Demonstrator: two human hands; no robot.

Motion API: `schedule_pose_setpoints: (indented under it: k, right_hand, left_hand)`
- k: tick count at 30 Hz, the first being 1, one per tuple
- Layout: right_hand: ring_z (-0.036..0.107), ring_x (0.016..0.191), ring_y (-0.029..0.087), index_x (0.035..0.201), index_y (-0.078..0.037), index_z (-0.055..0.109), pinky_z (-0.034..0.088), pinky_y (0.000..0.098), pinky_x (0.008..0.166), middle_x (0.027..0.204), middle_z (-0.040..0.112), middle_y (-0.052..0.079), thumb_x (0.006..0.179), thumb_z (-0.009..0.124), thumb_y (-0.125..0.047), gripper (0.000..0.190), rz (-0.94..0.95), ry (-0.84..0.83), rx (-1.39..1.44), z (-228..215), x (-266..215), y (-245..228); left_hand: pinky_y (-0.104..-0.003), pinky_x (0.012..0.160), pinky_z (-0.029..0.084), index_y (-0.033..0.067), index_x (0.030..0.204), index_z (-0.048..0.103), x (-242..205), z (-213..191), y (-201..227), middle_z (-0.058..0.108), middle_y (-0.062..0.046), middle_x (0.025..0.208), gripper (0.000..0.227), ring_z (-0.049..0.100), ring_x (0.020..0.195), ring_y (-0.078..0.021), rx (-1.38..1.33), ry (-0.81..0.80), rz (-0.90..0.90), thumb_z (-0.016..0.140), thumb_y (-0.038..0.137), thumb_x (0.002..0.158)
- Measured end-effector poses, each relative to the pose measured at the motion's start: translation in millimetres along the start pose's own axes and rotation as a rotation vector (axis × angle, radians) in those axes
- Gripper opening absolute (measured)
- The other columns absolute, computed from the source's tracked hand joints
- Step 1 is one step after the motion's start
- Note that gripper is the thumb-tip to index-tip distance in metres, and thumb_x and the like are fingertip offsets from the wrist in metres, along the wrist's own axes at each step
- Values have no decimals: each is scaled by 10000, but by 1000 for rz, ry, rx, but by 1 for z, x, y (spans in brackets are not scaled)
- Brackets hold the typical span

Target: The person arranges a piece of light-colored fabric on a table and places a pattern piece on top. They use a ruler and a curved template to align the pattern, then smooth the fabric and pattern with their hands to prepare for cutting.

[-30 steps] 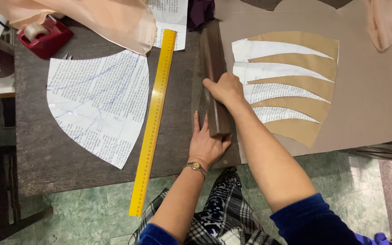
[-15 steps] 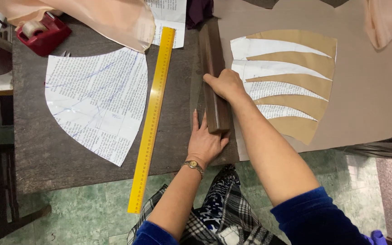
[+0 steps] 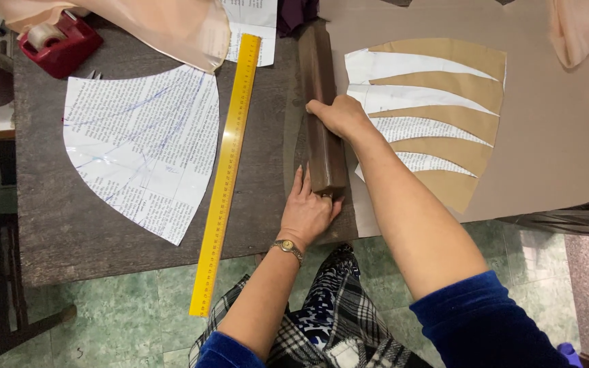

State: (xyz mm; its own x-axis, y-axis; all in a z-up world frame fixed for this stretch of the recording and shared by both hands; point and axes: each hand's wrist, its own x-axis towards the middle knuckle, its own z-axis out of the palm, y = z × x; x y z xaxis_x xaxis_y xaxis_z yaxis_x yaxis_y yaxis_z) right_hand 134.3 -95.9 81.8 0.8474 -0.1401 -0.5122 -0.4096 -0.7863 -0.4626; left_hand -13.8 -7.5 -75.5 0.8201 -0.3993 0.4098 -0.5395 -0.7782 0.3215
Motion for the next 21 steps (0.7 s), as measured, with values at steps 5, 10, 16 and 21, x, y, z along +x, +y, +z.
schedule_pose_setpoints:
  k: [5, 10, 16, 21]
  right_hand:
    - [519, 1215, 434, 1242, 139, 537, 461, 512, 964, 1241, 551, 321, 775, 577, -555, 838, -10, -5, -11, -2, -6, -4]
    - [513, 1226, 430, 1243, 142, 537, 450, 505, 984, 1254, 551, 319, 786, 557, -553, 832, -1, 0, -27, -6, -11, -7]
    - [483, 1257, 438, 1261, 147, 523, 417, 503, 1021, 1299, 522, 326, 794, 543, -553, 842, -14, 6, -60, 0, -3, -2]
    - [466, 1277, 426, 1291, 141, 499, 409, 502, 1029, 1327, 506, 316, 804, 537, -548, 846, -1, -6, -57, -2, -7, -8]
  left_hand:
    - [-531, 1104, 336, 54, 716, 743, -1, 2, 0, 679, -262, 696, 318, 590, 1147, -446, 5, 108, 57, 648, 345, 804]
    - [-508, 1026, 429, 77, 760, 747, 1, -7, 0, 669, -236, 665, 221, 642, 1043, -455, 19, 182, 115, 704, 293, 775]
    - [-499, 975, 473, 105, 783, 749, -2, -1, 0, 669, -200, 647, 193, 675, 963, -439, 41, 198, 131, 722, 295, 761]
    - [-488, 979, 471, 133, 757, 736, -1, -6, 1, 670, -156, 634, 154, 680, 948, -417, 51, 227, 137, 731, 287, 754]
